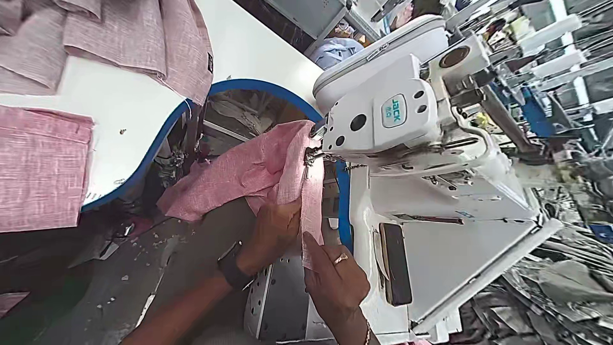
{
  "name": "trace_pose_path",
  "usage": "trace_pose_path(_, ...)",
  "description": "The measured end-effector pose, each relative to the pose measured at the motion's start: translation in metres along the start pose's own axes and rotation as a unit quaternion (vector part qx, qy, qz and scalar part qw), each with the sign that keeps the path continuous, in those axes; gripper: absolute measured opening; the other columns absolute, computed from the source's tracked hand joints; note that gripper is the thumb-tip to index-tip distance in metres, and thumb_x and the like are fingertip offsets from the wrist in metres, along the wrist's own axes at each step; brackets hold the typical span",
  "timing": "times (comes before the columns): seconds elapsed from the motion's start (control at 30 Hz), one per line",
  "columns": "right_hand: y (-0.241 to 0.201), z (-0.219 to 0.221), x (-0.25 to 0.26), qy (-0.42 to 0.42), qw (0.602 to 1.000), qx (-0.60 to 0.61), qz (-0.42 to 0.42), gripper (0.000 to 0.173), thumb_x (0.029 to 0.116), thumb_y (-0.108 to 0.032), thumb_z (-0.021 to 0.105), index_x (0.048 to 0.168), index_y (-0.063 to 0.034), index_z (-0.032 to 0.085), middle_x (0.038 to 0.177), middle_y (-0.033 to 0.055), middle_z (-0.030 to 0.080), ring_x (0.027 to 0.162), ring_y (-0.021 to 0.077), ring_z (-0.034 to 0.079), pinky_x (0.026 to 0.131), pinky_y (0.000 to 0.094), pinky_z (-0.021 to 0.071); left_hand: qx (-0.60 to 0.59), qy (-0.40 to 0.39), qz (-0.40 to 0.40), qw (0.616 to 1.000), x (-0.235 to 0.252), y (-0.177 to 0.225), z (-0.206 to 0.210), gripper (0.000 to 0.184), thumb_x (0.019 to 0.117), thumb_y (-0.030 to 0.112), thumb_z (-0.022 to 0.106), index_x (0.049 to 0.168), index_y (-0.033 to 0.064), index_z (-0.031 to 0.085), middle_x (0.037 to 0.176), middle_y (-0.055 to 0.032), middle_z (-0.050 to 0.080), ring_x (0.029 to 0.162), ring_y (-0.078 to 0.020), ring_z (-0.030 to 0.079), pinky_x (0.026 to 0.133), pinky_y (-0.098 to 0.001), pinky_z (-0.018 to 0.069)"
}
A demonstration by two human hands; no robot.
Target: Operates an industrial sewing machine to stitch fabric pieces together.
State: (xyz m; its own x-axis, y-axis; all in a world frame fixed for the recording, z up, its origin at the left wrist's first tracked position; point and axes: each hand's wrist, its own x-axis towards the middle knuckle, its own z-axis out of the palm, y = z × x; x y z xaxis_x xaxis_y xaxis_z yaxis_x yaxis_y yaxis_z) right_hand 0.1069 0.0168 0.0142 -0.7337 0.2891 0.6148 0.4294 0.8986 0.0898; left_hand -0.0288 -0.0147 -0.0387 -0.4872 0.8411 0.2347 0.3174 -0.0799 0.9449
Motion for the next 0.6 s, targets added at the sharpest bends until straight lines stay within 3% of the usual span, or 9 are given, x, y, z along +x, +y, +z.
trace_pose_path(0.03, 0.002, 0.002, 0.001, 0.006, 1.000, 0.006, -0.002, 0.019, 0.0935, -0.015, 0.062, 0.091, -0.0060, 0.078, 0.062, 0.0049, 0.058, 0.059, 0.0147, 0.054, 0.057, 0.0210, 0.0424, 0.004, 0.000, 0.003, 1.000, -0.003, 0.000, 0.000, 0.029, 0.0978, 0.011, 0.049, 0.095, 0.0010, 0.076, 0.066, -0.0101, 0.066, 0.062, -0.0230, 0.067, 0.059, -0.0427, 0.0521)
trace_pose_path(0.1, 0.004, 0.010, 0.002, 0.008, 1.000, 0.017, 0.009, 0.014, 0.0933, -0.017, 0.065, 0.091, -0.0097, 0.076, 0.070, 0.0060, 0.057, 0.066, 0.0136, 0.055, 0.061, 0.0177, 0.0438, 0.008, 0.013, 0.015, 1.000, -0.008, 0.000, 0.001, 0.025, 0.0947, 0.009, 0.051, 0.086, 0.0012, 0.073, 0.059, -0.0084, 0.061, 0.054, -0.0205, 0.061, 0.051, -0.0384, 0.0475)
trace_pose_path(0.2, 0.008, 0.024, 0.003, 0.008, 0.998, 0.041, 0.039, 0.007, 0.0929, -0.017, 0.068, 0.093, -0.0124, 0.073, 0.092, 0.0105, 0.060, 0.085, 0.0126, 0.059, 0.077, 0.0148, 0.0479, 0.002, 0.034, 0.025, 0.999, -0.011, -0.001, 0.002, 0.022, 0.0918, 0.006, 0.052, 0.083, 0.0019, 0.072, 0.060, -0.0061, 0.060, 0.054, -0.0152, 0.058, 0.053, -0.0300, 0.0466)
trace_pose_path(0.33, 0.014, 0.037, 0.005, 0.041, 0.996, 0.062, 0.048, 0.011, 0.0948, -0.012, 0.065, 0.087, -0.0088, 0.071, 0.090, 0.0102, 0.072, 0.091, 0.0128, 0.069, 0.086, 0.0174, 0.0538, 0.017, 0.108, 0.092, 0.990, -0.006, -0.005, 0.013, 0.019, 0.0874, 0.003, 0.059, 0.071, 0.0013, 0.068, 0.061, -0.0071, 0.055, 0.060, -0.0165, 0.056, 0.059, -0.0251, 0.0461)
trace_pose_path(0.47, 0.016, 0.046, 0.007, 0.056, 0.993, 0.073, 0.072, 0.017, 0.0944, -0.008, 0.062, 0.081, -0.0047, 0.071, 0.094, 0.0131, 0.077, 0.092, 0.0155, 0.074, 0.087, 0.0197, 0.0554, 0.063, 0.144, 0.125, 0.980, 0.014, -0.012, 0.018, 0.017, 0.0851, 0.004, 0.062, 0.069, 0.0022, 0.068, 0.061, -0.0068, 0.056, 0.061, -0.0186, 0.058, 0.058, -0.0275, 0.0460)
trace_pose_path(0.53, 0.019, 0.051, 0.013, 0.052, 0.992, 0.070, 0.093, 0.018, 0.0929, -0.007, 0.061, 0.081, -0.0031, 0.074, 0.095, 0.0148, 0.078, 0.093, 0.0182, 0.075, 0.087, 0.0222, 0.0561, 0.092, 0.151, 0.127, 0.976, 0.025, -0.013, 0.020, 0.016, 0.0855, 0.006, 0.064, 0.073, 0.0030, 0.072, 0.066, -0.0082, 0.060, 0.065, -0.0206, 0.061, 0.060, -0.0291, 0.0485)
trace_pose_path(0.6, 0.021, 0.055, 0.021, 0.036, 0.989, 0.075, 0.119, 0.020, 0.0937, -0.008, 0.058, 0.084, -0.0022, 0.074, 0.100, 0.0153, 0.078, 0.097, 0.0197, 0.075, 0.089, 0.0237, 0.0562, 0.111, 0.150, 0.120, 0.975, 0.034, -0.013, 0.021, 0.015, 0.0885, 0.009, 0.065, 0.079, 0.0046, 0.075, 0.087, -0.0122, 0.070, 0.084, -0.0247, 0.068, 0.073, -0.0318, 0.0550)
